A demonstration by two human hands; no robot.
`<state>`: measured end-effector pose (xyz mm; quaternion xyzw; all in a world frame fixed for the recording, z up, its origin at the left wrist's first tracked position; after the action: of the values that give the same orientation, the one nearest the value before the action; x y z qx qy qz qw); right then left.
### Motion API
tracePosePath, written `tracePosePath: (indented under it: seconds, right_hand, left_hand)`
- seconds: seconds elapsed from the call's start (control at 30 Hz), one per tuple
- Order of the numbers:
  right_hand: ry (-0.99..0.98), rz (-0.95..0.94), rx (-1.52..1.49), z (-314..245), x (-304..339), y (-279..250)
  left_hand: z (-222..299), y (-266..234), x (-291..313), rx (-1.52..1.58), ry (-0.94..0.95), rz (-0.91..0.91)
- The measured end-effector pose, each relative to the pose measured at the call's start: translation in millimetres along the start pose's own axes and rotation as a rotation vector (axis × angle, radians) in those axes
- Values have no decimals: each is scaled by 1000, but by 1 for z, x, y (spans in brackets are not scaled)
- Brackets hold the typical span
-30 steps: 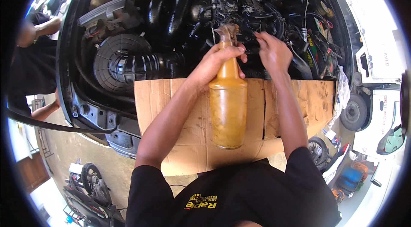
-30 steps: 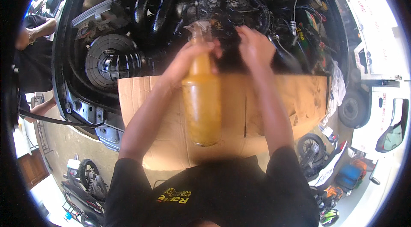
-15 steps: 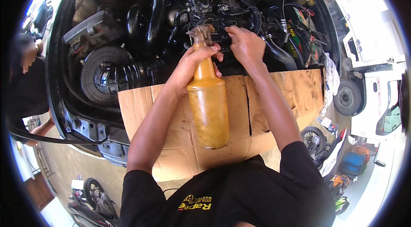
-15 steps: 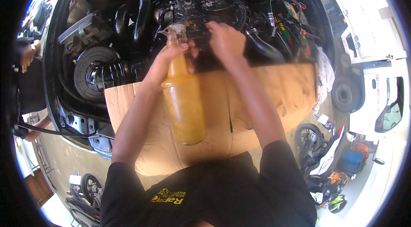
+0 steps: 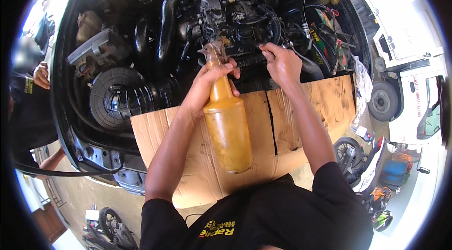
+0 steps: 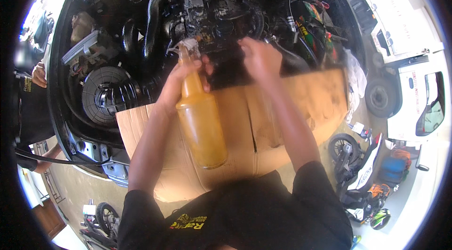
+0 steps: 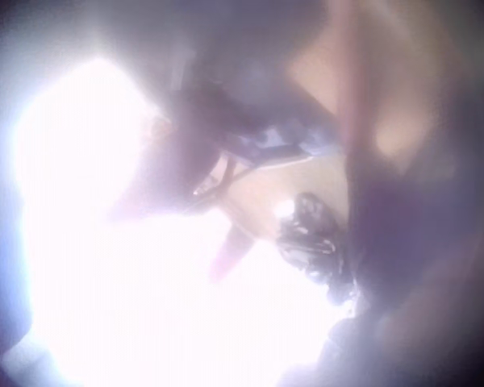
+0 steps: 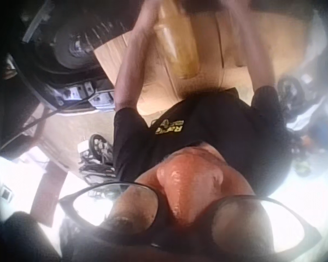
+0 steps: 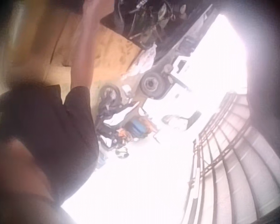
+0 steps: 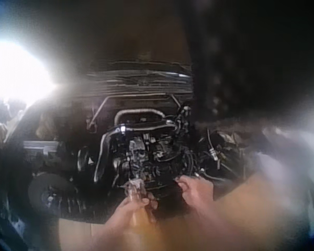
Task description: The person pours a yellow fluid from a plastic bottle into a car engine. After pouring, they wipe the bottle and the engine area with a cloth, then remove a cardboard sheet placed on the car's front.
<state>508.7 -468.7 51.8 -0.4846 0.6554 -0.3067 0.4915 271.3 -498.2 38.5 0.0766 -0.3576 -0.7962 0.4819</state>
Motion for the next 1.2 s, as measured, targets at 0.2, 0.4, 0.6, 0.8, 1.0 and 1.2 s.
tracePosePath:
  seconds: [0.2, 0.4, 0.6, 0.8, 1.0, 1.2]
  right_hand:
    - [-60, -39, 40, -24, -18, 19]
    - [86, -87, 97, -32, 1, 4]
    - [82, -161, 128, -50, -17, 5]
    - [56, -109, 158, -49, -17, 17]
    - [-8, 5, 183, -5, 11, 7]
    - [-173, 90, 204, -23, -6, 37]
  left_hand:
    - [2, 0, 0, 25, -3, 29]
    - [3, 4, -1, 20, -33, 6]
    - [7, -5, 3, 17, -3, 45]
    - [4, -1, 0, 28, -15, 12]
    - [9, 4, 3, 24, -18, 25]
    - [4, -4, 2, 29, 3, 33]
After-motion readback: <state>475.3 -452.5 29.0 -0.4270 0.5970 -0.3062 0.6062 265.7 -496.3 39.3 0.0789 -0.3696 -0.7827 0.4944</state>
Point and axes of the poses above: each hand's wrist, its own x-axis away from the middle knuckle, its own y-axis out of the palm, z = x × y, the point moved 4 cm from there along -x, towards the middle knuckle
